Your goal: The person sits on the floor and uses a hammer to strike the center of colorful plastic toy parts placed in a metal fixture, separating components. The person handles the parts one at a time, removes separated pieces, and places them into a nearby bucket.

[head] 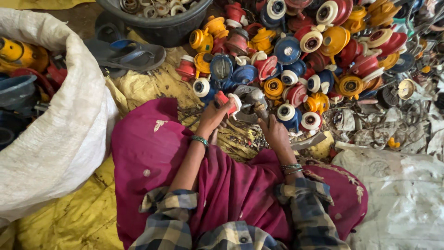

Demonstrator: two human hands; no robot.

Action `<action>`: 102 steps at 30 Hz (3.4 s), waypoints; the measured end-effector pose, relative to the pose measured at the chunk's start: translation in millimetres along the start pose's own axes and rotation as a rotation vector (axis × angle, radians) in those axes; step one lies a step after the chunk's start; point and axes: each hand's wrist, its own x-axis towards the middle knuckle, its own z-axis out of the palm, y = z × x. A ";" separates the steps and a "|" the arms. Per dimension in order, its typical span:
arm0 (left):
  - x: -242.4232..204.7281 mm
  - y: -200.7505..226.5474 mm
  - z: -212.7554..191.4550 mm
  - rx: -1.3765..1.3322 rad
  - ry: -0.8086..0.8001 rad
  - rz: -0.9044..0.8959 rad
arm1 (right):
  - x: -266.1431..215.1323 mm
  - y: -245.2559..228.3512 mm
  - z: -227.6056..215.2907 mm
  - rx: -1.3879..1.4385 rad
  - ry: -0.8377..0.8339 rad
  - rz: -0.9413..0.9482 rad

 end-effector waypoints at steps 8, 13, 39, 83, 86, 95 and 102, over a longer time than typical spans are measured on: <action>31.1 -24.2 20.1 -0.075 0.158 0.399 | 0.4 -1.9 -2.7 -0.019 0.005 -0.002; 15.0 -7.5 18.7 -0.073 0.147 0.407 | 2.3 -6.0 -1.4 -0.014 -0.019 0.041; 54.2 -19.8 58.1 -0.705 0.458 0.319 | 1.7 -6.0 2.6 -0.094 -0.002 0.080; 27.1 -4.8 47.2 -0.427 0.559 0.574 | -11.5 -56.2 -77.2 0.762 0.347 -0.234; 24.1 -5.6 47.7 -0.339 0.593 0.637 | -3.4 -51.1 -50.6 0.090 0.134 -0.180; 30.7 -18.1 46.0 -0.155 0.652 0.747 | -6.9 -20.1 -22.0 -0.115 0.207 -0.145; 45.3 -43.2 40.0 -0.188 0.681 0.633 | 2.7 19.1 -47.2 -0.352 0.360 0.145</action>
